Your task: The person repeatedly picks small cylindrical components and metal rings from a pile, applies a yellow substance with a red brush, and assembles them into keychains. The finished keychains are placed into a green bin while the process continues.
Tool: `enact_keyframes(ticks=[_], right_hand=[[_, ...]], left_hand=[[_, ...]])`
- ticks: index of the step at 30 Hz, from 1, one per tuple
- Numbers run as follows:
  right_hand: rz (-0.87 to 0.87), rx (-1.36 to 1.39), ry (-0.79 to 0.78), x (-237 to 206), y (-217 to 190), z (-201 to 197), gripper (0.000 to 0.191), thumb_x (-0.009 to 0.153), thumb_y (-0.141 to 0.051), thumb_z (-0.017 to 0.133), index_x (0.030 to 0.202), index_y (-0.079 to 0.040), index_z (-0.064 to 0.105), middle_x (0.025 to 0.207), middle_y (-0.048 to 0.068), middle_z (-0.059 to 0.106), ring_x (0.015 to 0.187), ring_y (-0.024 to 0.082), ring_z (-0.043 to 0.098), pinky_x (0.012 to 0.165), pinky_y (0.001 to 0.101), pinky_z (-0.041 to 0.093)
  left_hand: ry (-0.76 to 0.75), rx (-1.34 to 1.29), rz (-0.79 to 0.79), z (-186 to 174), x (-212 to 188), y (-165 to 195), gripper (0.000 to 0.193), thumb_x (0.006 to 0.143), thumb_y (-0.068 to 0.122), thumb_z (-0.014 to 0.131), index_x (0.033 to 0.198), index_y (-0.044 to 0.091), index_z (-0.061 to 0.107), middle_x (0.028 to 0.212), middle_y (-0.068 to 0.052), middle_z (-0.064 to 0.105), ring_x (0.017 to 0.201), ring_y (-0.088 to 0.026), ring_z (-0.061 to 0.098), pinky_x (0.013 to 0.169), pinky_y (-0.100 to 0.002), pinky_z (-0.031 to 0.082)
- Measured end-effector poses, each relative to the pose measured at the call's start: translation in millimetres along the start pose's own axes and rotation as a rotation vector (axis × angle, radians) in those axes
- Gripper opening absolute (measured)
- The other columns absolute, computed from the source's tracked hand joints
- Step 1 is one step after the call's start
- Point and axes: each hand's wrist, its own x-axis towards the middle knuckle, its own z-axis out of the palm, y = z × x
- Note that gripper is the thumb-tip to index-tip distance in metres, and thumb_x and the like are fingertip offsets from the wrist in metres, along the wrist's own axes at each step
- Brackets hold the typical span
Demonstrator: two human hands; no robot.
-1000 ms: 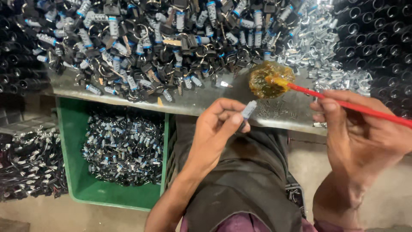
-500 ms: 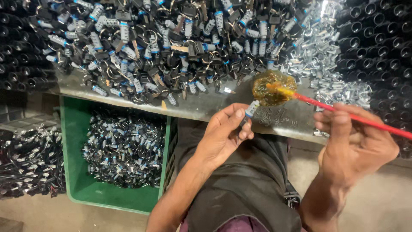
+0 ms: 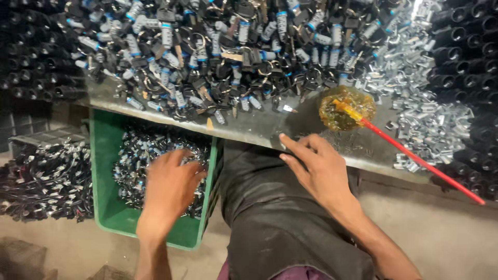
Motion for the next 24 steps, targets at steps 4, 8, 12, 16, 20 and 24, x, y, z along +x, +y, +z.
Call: enact_keyframes(ticks=[4,8,12,16,20,24], right_hand=[[0.001,-0.151,-0.049,13.7,-4.2,6.1,0.042,0.087,-0.029,0.078,0.127,-0.018,0.071,0.092,0.004,0.061,0.086,0.026,0.061,0.07,0.0406,0.051],[-0.036,-0.215,-0.057,11.3,-3.2,9.9,0.043,0.083,-0.028,0.079,0.124,-0.019,0.071,0.094,0.003,0.061,0.086,0.025,0.06,0.069,0.0402,0.051],[-0.093,-0.206,-0.001,2.6,7.1,12.4,0.029,0.083,-0.019,0.081,0.11,-0.018,0.073,0.097,0.001,0.063,0.085,0.025,0.059,0.068,0.0383,0.052],[-0.125,-0.012,0.1,-9.7,12.6,4.9,0.024,0.082,-0.009,0.082,0.102,-0.015,0.072,0.099,-0.001,0.068,0.089,0.024,0.062,0.074,0.0358,0.053],[0.079,0.336,0.13,-27.1,10.8,-7.0,0.019,0.086,-0.003,0.078,0.103,-0.01,0.073,0.103,0.003,0.074,0.094,0.017,0.068,0.081,0.0286,0.054],[0.328,0.79,0.171,-41.3,11.3,-9.4,0.017,0.09,0.005,0.071,0.105,-0.004,0.07,0.107,0.01,0.074,0.102,0.014,0.071,0.094,0.0279,0.056]], left_hand=[[0.41,-0.17,0.16,4.4,53.9,53.1,0.023,0.085,0.006,0.067,0.107,0.012,0.071,0.099,-0.009,0.06,0.097,-0.032,0.06,0.082,-0.045,0.049],[0.43,0.016,0.241,16.5,105.9,70.2,0.022,0.086,0.01,0.067,0.108,0.012,0.067,0.097,-0.007,0.057,0.095,-0.028,0.06,0.078,-0.043,0.049],[0.379,-0.066,0.365,14.7,108.7,62.3,0.033,0.083,0.009,0.068,0.116,0.01,0.068,0.1,-0.009,0.058,0.096,-0.029,0.059,0.079,-0.04,0.049],[0.554,-0.706,0.254,6.8,85.8,65.0,0.019,0.101,0.014,0.06,0.119,0.01,0.063,0.114,-0.007,0.063,0.107,-0.023,0.059,0.097,-0.033,0.05],[0.27,-1.805,-0.1,12.7,59.3,90.2,0.024,0.109,0.021,0.054,0.124,0.002,0.059,0.105,-0.004,0.06,0.098,-0.012,0.059,0.094,-0.031,0.053],[-0.085,-2.019,-0.201,38.8,41.7,130.6,0.032,0.116,0.026,0.047,0.121,-0.002,0.061,0.09,-0.003,0.054,0.082,-0.01,0.052,0.076,-0.027,0.047]])
